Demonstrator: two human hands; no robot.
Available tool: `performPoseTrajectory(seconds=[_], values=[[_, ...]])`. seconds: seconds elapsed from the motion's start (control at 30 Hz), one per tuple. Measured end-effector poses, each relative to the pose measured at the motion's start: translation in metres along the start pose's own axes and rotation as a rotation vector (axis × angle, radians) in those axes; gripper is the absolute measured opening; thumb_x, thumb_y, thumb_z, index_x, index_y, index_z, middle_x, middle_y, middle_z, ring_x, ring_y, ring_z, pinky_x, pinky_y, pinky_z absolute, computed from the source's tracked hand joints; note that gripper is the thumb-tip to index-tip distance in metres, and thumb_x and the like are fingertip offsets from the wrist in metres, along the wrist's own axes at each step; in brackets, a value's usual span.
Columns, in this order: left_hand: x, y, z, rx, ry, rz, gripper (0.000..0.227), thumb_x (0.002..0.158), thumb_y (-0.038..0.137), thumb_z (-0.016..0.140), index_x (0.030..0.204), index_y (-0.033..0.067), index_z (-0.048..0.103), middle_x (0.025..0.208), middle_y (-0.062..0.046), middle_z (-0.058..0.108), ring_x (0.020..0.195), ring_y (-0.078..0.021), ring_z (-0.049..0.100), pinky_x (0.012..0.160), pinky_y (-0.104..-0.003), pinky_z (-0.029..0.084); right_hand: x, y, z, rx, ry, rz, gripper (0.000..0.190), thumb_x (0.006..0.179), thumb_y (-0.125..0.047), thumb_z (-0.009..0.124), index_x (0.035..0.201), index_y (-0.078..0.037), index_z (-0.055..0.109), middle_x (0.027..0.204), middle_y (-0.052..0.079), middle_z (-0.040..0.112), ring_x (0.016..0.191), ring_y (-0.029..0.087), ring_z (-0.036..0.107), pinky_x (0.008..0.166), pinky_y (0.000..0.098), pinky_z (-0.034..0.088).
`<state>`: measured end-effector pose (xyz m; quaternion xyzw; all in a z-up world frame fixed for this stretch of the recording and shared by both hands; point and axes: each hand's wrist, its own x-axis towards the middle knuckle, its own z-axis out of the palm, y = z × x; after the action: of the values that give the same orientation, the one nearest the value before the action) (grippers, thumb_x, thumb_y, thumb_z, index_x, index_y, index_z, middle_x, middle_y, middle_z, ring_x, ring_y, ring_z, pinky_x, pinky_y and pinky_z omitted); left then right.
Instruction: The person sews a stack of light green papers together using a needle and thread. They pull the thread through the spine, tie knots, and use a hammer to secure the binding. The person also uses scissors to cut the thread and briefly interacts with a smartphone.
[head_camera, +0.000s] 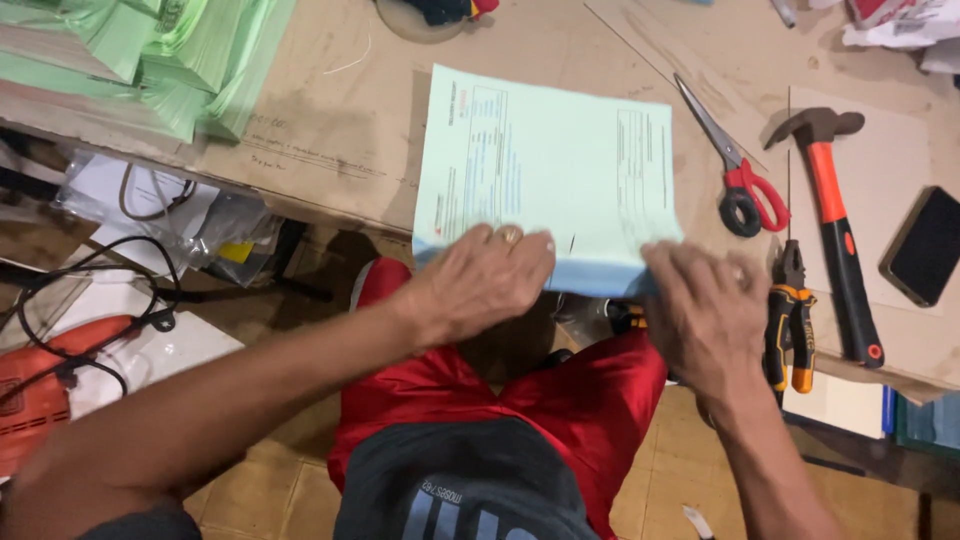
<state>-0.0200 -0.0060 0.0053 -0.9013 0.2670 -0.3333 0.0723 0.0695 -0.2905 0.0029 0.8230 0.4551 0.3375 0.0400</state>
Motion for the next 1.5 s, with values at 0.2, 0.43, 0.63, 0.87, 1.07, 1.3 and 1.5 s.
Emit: performPoseTrajectory(seconds=[0.2, 0.43, 0.63, 0.87, 1.07, 1.3, 1.5], values=[[0.018, -0.044, 0.012, 0.1, 0.031, 0.09, 0.016, 0.1, 0.003, 0.051, 0.092, 0.007, 0.063, 0.069, 0.004, 0.04, 0.05, -0.0103, 0.044, 0.046, -0.022, 0.038, 0.032, 0.009, 0.019, -0.088, 0.244, -0.069, 0.037, 0.088, -0.013, 0.073, 0.124, -0.013, 0.075, 0.112, 0.008, 0.073, 0.102, 0.024, 0.071, 0.106, 0.0473, 0.04], [0.005, -0.047, 0.044, 0.115, 0.063, 0.169, 0.015, 0.102, 0.012, 0.055, 0.102, 0.0058, 0.069, 0.067, 0.005, 0.041, 0.048, -0.0076, 0.045, 0.044, -0.019, 0.038, 0.022, 0.002, 0.033, -0.016, 0.174, -0.053, 0.032, 0.093, -0.013, 0.069, 0.125, -0.012, 0.073, 0.118, 0.009, 0.073, 0.108, 0.025, 0.07, 0.11, 0.0509, 0.037], [0.004, -0.047, 0.04, 0.049, -0.015, 0.2, 0.018, 0.105, 0.013, 0.054, 0.111, 0.0028, 0.069, 0.076, 0.0, 0.053, 0.051, -0.0085, 0.054, 0.043, -0.02, 0.042, 0.024, -0.003, 0.014, -0.062, -0.034, -0.062, 0.043, 0.091, -0.012, 0.063, 0.134, -0.011, 0.068, 0.123, 0.011, 0.07, 0.112, 0.025, 0.069, 0.106, 0.0456, 0.042], [0.005, -0.038, 0.033, 0.055, -0.06, 0.283, 0.019, 0.099, 0.007, 0.057, 0.111, -0.0021, 0.068, 0.083, -0.01, 0.06, 0.053, -0.0119, 0.055, 0.044, -0.025, 0.042, 0.01, 0.003, 0.013, -0.066, -0.168, -0.1, 0.058, 0.081, -0.012, 0.065, 0.139, -0.008, 0.062, 0.129, 0.015, 0.067, 0.117, 0.029, 0.067, 0.106, 0.0476, 0.044], [0.015, -0.039, 0.014, -0.01, -0.433, 0.251, 0.047, 0.104, 0.013, 0.054, 0.143, -0.0137, 0.048, 0.075, -0.006, 0.065, 0.054, -0.0116, 0.058, 0.066, -0.032, 0.054, 0.028, -0.004, -0.009, -0.128, -0.38, -0.091, 0.074, 0.078, -0.03, 0.064, 0.149, -0.013, 0.049, 0.145, 0.004, 0.061, 0.129, 0.021, 0.063, 0.105, 0.0462, 0.048], [0.012, -0.035, 0.01, -0.298, -0.326, 0.004, 0.031, 0.095, 0.02, 0.052, 0.115, -0.0019, 0.048, 0.075, -0.005, 0.051, 0.056, -0.0157, 0.051, 0.058, -0.032, 0.048, 0.064, -0.041, 0.002, 0.7, -0.181, 0.304, 0.028, 0.094, -0.019, 0.07, 0.121, -0.011, 0.073, 0.11, 0.009, 0.076, 0.107, 0.028, 0.069, 0.1, 0.0458, 0.049], [0.012, -0.014, 0.013, -0.39, 0.122, -0.199, 0.015, 0.087, 0.017, 0.061, 0.078, 0.0053, 0.065, 0.064, -0.003, 0.046, 0.055, -0.021, 0.051, 0.052, -0.035, 0.04, 0.073, -0.072, 0.019, 0.899, 0.037, 0.497, 0.015, 0.096, -0.004, 0.068, 0.098, -0.015, 0.078, 0.091, 0.002, 0.078, 0.095, 0.024, 0.073, 0.093, 0.0402, 0.049]])
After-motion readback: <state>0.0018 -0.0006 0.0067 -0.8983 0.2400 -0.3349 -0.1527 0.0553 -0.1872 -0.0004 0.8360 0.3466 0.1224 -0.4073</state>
